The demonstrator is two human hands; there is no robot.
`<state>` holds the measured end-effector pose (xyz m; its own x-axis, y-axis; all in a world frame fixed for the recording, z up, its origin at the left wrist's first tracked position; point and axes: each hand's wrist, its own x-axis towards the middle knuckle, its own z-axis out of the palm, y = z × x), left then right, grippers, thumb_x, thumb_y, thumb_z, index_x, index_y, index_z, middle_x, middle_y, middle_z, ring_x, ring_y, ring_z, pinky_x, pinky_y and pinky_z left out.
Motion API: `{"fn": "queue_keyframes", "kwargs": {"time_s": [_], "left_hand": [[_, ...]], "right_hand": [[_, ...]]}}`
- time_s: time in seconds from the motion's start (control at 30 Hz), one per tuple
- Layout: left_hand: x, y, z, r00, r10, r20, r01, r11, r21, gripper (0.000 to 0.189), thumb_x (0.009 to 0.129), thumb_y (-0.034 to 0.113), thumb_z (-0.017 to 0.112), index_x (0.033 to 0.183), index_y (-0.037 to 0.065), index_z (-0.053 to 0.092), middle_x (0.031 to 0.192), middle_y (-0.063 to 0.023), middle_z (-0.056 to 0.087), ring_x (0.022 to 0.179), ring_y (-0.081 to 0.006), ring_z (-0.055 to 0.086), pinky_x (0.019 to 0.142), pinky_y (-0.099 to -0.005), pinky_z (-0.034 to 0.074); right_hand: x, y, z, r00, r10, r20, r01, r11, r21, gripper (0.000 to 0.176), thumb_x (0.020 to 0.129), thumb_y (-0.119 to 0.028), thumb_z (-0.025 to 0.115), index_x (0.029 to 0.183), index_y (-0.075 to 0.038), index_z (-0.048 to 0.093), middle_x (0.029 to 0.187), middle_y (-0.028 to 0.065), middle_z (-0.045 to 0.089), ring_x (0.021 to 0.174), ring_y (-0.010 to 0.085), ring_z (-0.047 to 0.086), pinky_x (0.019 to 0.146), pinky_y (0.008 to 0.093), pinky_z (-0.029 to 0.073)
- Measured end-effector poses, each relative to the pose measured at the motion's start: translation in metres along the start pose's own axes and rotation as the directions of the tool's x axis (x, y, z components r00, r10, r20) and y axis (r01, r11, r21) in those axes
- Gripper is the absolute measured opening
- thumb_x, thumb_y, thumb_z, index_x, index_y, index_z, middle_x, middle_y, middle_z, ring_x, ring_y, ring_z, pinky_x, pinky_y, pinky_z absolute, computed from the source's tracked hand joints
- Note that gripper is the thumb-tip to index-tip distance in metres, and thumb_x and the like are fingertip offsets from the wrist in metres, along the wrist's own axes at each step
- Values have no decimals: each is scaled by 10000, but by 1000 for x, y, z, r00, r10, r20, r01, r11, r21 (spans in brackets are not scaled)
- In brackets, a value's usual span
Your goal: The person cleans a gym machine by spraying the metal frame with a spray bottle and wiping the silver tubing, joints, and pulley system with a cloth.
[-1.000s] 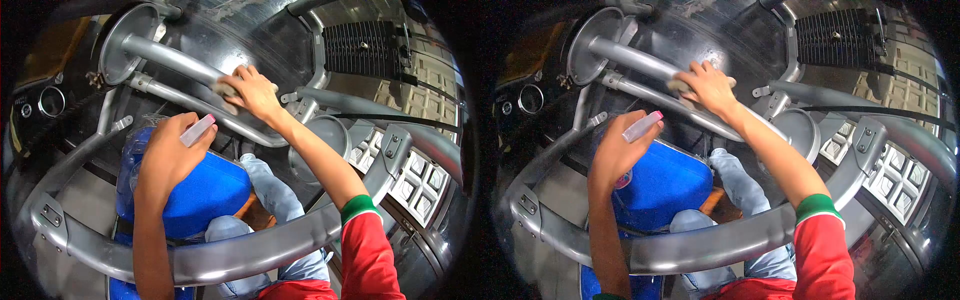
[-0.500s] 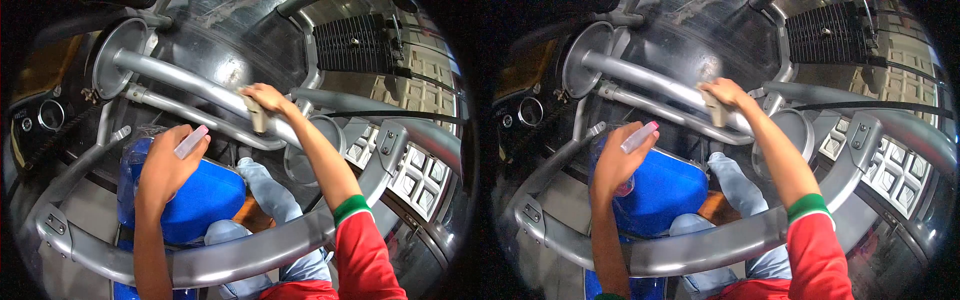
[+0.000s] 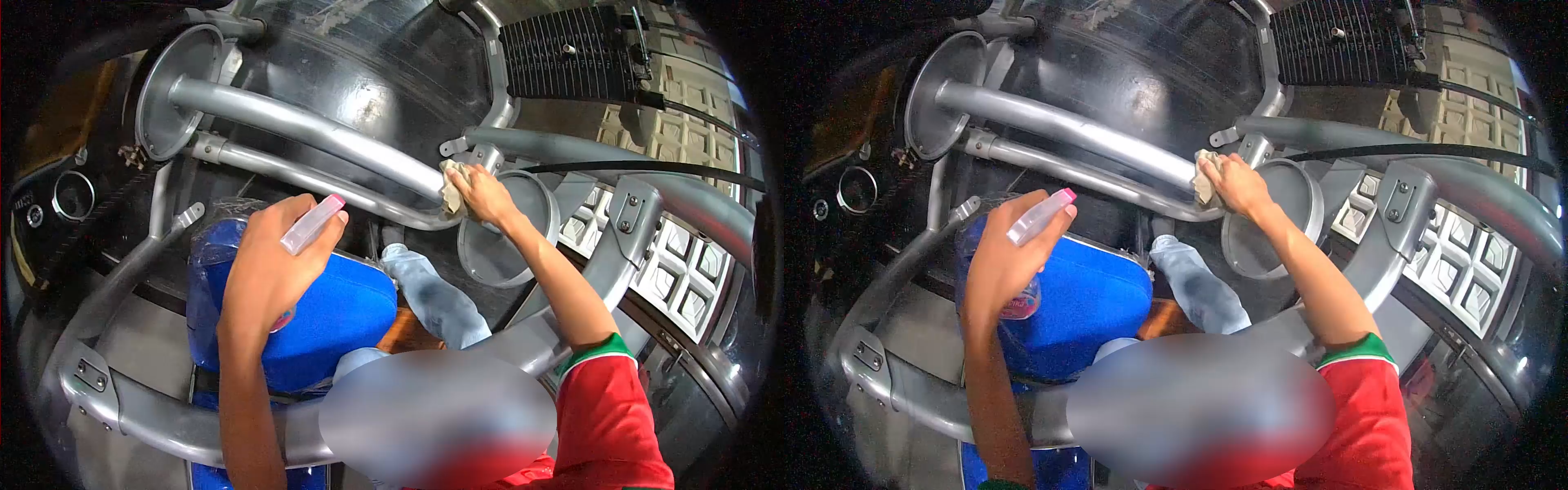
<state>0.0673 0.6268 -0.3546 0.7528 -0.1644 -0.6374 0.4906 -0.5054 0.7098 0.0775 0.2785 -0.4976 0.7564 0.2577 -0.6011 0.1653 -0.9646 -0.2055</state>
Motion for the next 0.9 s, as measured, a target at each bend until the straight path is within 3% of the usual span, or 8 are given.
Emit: {"fn": "queue_keyframes", "kwargs": {"time_s": [0.1,0.23,0.3,0.4,0.7,0.77,0.8,0.9], "left_hand": [[1,3,1,1000,13,-7,-13,1000,6,350,913,275,631,709,5,539,571,-40,436,534,-88,406,493,-312,342],[3,-2,9,999,53,0,-52,995,86,335,903,253,638,714,-3,534,584,-62,436,554,-109,404,519,-326,352],[3,-6,14,997,78,7,-79,993,91,327,898,243,642,714,-4,532,590,-68,436,563,-115,401,528,-330,355],[0,-6,23,988,154,-6,-151,977,151,309,891,218,647,710,-2,527,598,-77,448,568,-126,392,535,-332,358],[19,12,71,961,276,14,-276,956,100,307,895,222,638,698,10,535,580,-4,464,535,-104,417,505,-314,364],[34,26,80,994,75,84,-73,997,-25,309,907,261,629,720,20,583,577,21,484,492,-81,438,460,-279,367],[40,32,84,997,73,35,-70,995,-65,333,872,289,650,734,-10,597,588,-116,549,504,-145,496,501,-341,402],[51,49,96,999,24,-46,-37,950,-309,305,873,286,648,764,2,624,587,-47,546,500,-97,489,470,-296,396]], "right_hand": [[5,-26,-5,965,243,-103,-212,947,242,615,967,-538,370,1176,-1,586,1157,219,575,1080,378,578,942,461,457],[54,-103,-20,956,68,-284,21,954,300,501,959,-477,448,1106,-20,589,1055,185,573,1005,381,590,854,461,490],[60,-128,-13,867,-87,-490,162,980,112,388,902,-420,567,1055,-63,561,982,144,545,932,336,590,769,453,519],[36,-108,-10,856,-132,-500,184,981,55,392,849,-370,644,1118,-100,550,1003,113,519,908,302,573,730,423,548],[-29,-16,-17,952,-289,-102,259,937,-236,507,777,-278,718,1220,-217,480,1079,73,466,939,280,568,623,358,593],[-7,-36,-14,923,-333,-194,318,942,-103,429,824,-324,665,1194,-199,488,1068,77,494,944,282,580,610,384,582],[6,-47,-15,921,-306,-242,306,951,-38,403,847,-353,634,1185,-190,489,1059,86,512,961,293,583,620,401,576],[30,-64,-23,948,-194,-251,243,953,182,388,893,-405,573,1183,-160,493,1077,122,556,1019,347,580,744,475,551]]}}
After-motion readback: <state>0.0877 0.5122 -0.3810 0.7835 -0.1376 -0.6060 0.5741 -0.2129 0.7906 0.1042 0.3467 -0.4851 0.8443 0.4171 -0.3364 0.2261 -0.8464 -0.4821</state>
